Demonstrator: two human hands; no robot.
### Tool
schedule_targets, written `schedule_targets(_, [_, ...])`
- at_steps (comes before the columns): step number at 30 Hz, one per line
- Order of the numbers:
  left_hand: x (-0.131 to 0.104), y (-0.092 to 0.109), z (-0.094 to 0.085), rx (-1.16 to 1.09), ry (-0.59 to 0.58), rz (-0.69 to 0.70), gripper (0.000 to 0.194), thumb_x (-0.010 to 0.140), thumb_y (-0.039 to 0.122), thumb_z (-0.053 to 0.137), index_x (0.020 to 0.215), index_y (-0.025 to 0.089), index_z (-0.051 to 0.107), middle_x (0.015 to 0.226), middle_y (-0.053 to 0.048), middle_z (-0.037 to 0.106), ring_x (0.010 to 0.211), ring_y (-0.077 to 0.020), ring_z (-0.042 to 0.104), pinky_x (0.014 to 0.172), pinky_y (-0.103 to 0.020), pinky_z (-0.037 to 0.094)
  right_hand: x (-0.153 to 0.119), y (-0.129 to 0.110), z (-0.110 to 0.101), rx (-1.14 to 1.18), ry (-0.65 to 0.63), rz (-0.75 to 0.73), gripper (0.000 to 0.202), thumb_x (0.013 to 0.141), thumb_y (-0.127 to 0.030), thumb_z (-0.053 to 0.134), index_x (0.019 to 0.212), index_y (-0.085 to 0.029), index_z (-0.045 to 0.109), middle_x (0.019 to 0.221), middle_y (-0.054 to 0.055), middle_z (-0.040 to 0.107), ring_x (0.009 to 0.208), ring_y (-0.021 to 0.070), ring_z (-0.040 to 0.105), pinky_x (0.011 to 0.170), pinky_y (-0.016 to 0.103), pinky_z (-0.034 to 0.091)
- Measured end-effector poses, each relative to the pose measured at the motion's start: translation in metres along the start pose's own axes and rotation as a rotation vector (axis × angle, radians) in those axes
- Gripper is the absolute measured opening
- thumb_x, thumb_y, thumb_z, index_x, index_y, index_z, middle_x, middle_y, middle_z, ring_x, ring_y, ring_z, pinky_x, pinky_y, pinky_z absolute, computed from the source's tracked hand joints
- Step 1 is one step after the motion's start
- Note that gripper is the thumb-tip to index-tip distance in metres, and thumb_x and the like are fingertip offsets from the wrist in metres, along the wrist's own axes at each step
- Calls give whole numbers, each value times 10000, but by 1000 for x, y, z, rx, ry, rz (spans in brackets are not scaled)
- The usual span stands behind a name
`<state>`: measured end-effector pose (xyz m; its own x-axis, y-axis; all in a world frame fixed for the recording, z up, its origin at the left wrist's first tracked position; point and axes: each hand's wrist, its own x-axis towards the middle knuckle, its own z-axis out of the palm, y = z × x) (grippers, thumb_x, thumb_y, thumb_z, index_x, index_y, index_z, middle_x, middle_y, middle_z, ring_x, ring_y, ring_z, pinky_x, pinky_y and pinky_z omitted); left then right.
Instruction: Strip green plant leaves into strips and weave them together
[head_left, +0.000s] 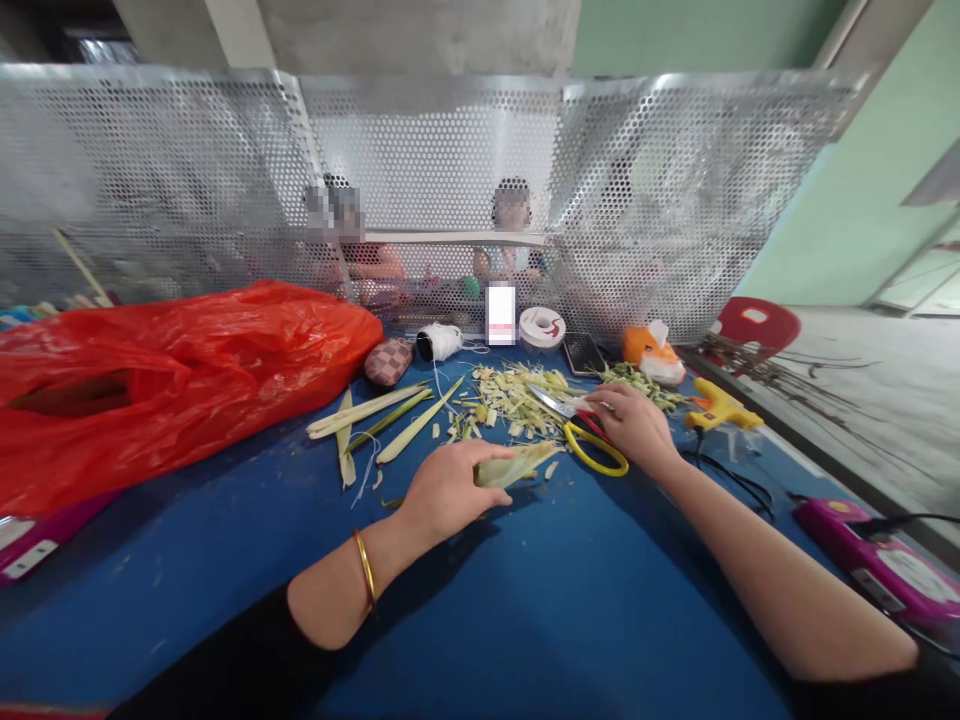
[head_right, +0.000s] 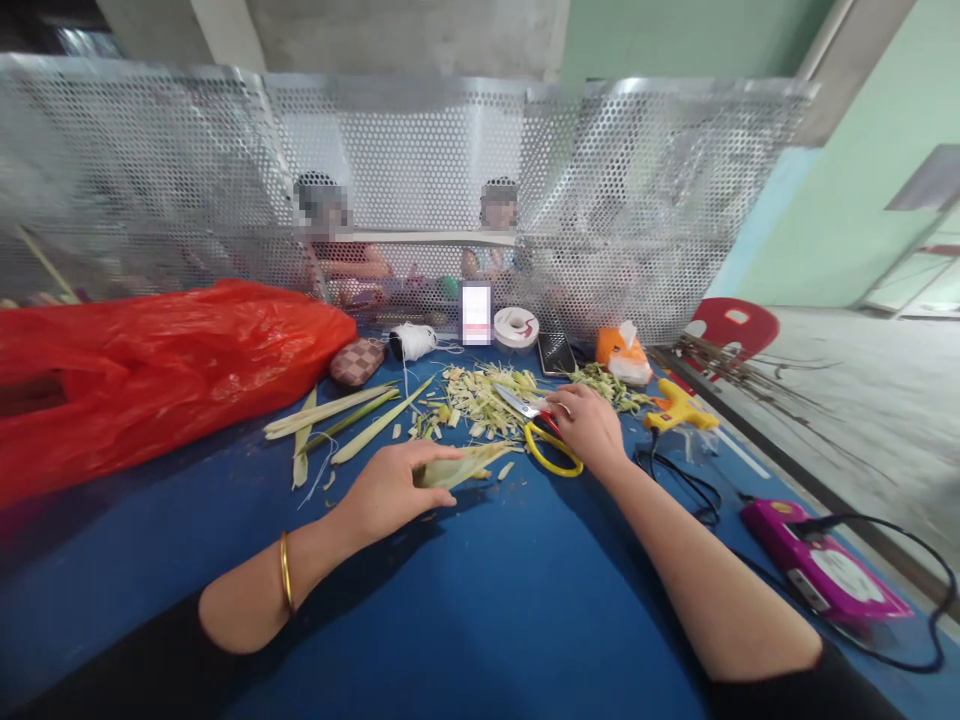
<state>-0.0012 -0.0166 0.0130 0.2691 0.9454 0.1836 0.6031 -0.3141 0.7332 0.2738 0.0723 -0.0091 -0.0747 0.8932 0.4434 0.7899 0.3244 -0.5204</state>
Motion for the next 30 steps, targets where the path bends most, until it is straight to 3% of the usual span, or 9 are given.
schedule_targets(4, [-2,2,0,61,-24,-2,470,595,273,785,1056,333,722,1053,-21,719,912,-254,640,791,-375,459,5,15,7,-48,-71,-69,228,831,-242,525,833,-211,752,967,65,733,916,220,649,833,329,469])
schedule_targets(8, [-4,1,1,48,0,25,464,594,278,789,1049,338,724,1041,-17,725,930,-255,641,818,-376,456,3,17,12,-81,-19,-87,269,856,-260,490,815,-199,750,943,73,745,901,227,664,831,340,484])
schedule_targets(11, [-4,-3,3,6,17,44,450,606,336,787,1052,336,725,1031,-29,730,908,-256,643,808,-375,454,5,18,7,-90,108,-80,291,862,-275,467,880,-172,738,1024,111,720,956,255,651,858,384,487])
schedule_targets(15, [-4,-7,5,-89,27,79,283,795,378,613,1047,328,732,972,-40,740,835,-223,645,795,-360,447,4,11,-4,-76,390,-75,342,872,-297,477,1116,-141,660,1215,163,613,1129,296,564,962,460,431])
schedule_targets(17, [-4,-7,6,-129,53,88,283,802,314,588,1044,340,732,939,-34,742,788,-211,636,776,-353,446,-4,-2,-7,5,563,-112,305,851,-298,545,1101,-167,660,1126,135,642,1052,281,601,897,434,487])
schedule_targets(18, [-4,-7,6,-141,68,83,299,770,283,615,1036,342,735,925,-32,741,765,-209,629,754,-348,447,-11,-12,-7,61,571,-135,281,845,-293,570,1086,-178,658,1082,119,651,975,265,629,831,411,523])
schedule_targets(21, [-5,-5,9,-186,64,-3,362,641,220,704,990,307,752,863,-21,734,694,-195,595,651,-314,441,-37,-51,-2,101,447,-349,172,862,-211,572,1011,-210,657,988,98,668,937,244,641,833,395,528])
schedule_targets(25, [-5,0,11,-412,-71,-105,265,592,143,654,829,207,752,713,16,677,636,-150,544,552,-239,384,-68,-98,10,50,-15,-931,287,875,-98,513,1111,-214,627,1034,114,687,1002,234,641,861,375,535])
schedule_targets(30, [-6,9,3,-750,-200,-222,303,535,75,659,816,168,722,689,36,625,610,-105,495,567,-219,376,-69,-103,14,4,-44,-1019,235,915,-204,527,1122,-130,611,1028,144,698,1002,253,643,866,424,527])
